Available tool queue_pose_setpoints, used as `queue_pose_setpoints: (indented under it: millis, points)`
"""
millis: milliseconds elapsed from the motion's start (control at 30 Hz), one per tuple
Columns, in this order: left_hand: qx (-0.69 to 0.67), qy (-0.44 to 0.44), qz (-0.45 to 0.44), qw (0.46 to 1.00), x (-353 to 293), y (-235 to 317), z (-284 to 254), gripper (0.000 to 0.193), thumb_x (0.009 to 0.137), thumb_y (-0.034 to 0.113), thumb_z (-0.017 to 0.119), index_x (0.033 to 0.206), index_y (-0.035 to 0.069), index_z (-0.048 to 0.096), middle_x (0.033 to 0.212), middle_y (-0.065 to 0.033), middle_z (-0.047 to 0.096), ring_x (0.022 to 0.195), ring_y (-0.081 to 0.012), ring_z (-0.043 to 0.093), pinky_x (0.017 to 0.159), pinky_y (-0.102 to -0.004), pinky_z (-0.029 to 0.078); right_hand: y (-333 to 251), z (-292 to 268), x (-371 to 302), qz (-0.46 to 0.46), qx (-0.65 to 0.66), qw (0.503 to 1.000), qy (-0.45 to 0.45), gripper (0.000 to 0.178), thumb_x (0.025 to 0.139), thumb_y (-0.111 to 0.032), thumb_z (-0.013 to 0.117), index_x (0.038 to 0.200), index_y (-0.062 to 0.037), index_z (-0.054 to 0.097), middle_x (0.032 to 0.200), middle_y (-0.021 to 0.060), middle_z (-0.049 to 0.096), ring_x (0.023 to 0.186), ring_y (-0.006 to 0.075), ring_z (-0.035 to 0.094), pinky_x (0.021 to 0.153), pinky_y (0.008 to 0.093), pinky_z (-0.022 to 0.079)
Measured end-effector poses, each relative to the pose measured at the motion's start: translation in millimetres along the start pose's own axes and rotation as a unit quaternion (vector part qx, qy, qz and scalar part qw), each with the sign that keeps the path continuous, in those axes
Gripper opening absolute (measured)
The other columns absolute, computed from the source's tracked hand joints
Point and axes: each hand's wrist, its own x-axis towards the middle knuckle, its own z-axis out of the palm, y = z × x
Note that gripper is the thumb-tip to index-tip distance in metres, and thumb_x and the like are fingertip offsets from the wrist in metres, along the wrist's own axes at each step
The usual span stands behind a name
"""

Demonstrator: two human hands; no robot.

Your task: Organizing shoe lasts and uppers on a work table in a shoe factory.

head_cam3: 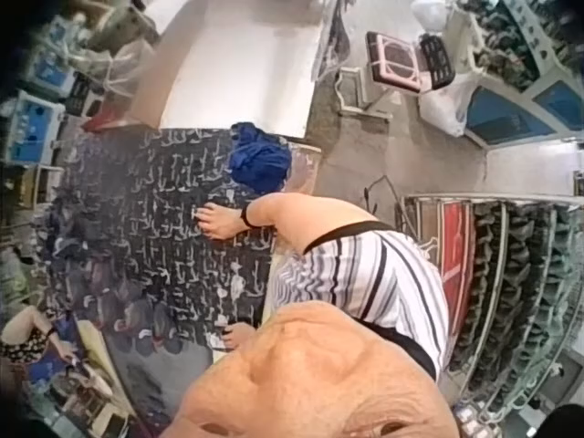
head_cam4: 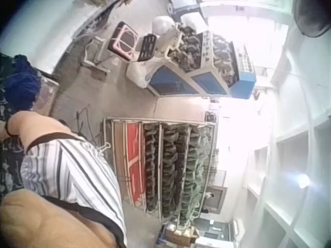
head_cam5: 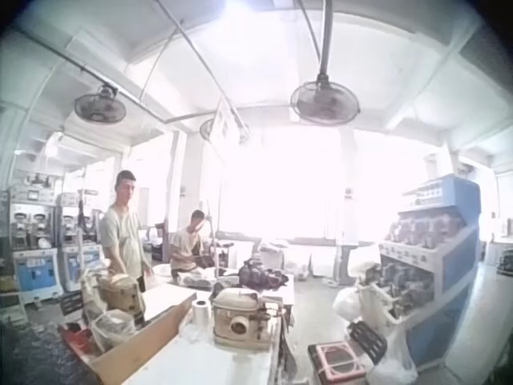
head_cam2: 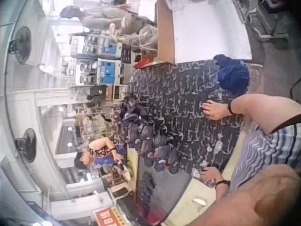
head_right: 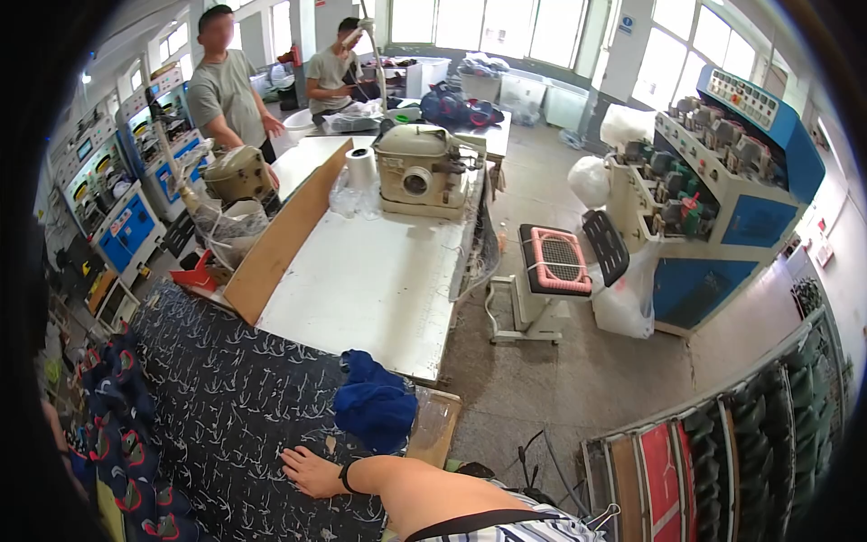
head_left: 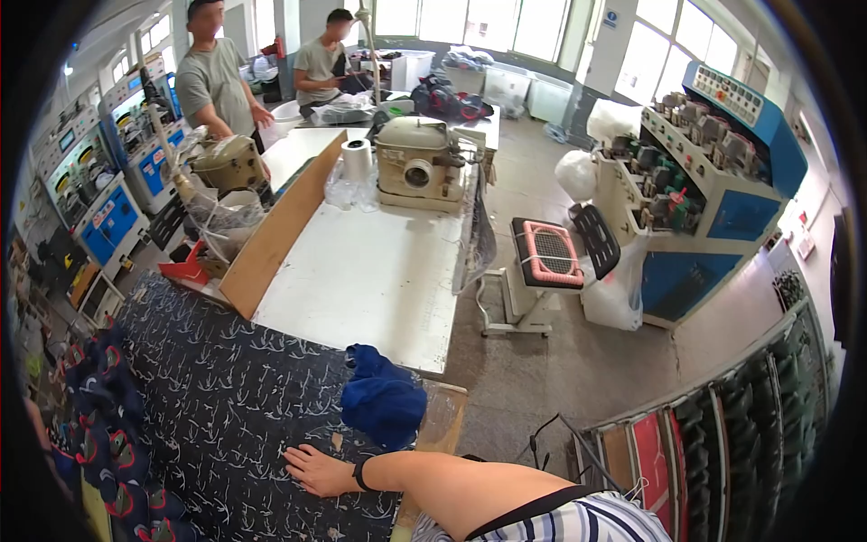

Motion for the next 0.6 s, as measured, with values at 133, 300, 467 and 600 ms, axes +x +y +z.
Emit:
queue_pose_setpoints:
  millis: [133, 300, 467, 600]
  points:
    - [0.015, 0.013, 0.029, 0.999, 1, 2, 2, 0.033, 0.087, 0.034, 0.049, 0.099, 0.006, 0.060, 0.096, -0.0143, 0.059, 0.090, -0.0328, 0.056, 0.073, -0.0498, 0.044, 1, 1, -4, 0.002, 0.007, 1.000, -0.002, 0.046, 0.084, -0.024, 0.055, 0.117, 0.0066, 0.049, 0.130, 0.0272, 0.041, 0.126, 0.0365, 0.036, 0.103, 0.0471, 0.025]
    - [0.035, 0.034, 0.058, 0.997, 9, 3, 1, 0.031, 0.087, 0.034, 0.049, 0.098, 0.007, 0.060, 0.095, -0.0132, 0.059, 0.088, -0.0319, 0.056, 0.073, -0.0495, 0.044, 1, 5, -4, 0.004, 0.015, 1.000, 0.014, 0.047, 0.083, -0.025, 0.056, 0.118, 0.0060, 0.049, 0.130, 0.0270, 0.041, 0.126, 0.0354, 0.036, 0.104, 0.0472, 0.024]
    - [0.058, 0.056, 0.070, 0.994, 14, 3, 3, 0.030, 0.087, 0.034, 0.048, 0.096, 0.008, 0.061, 0.094, -0.0121, 0.059, 0.086, -0.0310, 0.056, 0.073, -0.0492, 0.043, 1, 2, -4, 0.008, 0.021, 1.000, 0.012, 0.047, 0.083, -0.025, 0.056, 0.118, 0.0055, 0.049, 0.130, 0.0266, 0.041, 0.126, 0.0353, 0.036, 0.104, 0.0471, 0.024]
    - [0.082, 0.067, 0.070, 0.992, 10, -3, 2, 0.029, 0.087, 0.034, 0.048, 0.095, 0.009, 0.061, 0.093, -0.0112, 0.059, 0.084, -0.0302, 0.056, 0.074, -0.0489, 0.043, -1, 1, -3, 0.009, 0.016, 1.000, 0.004, 0.047, 0.082, -0.025, 0.057, 0.118, 0.0049, 0.049, 0.130, 0.0260, 0.041, 0.126, 0.0355, 0.036, 0.104, 0.0468, 0.025]
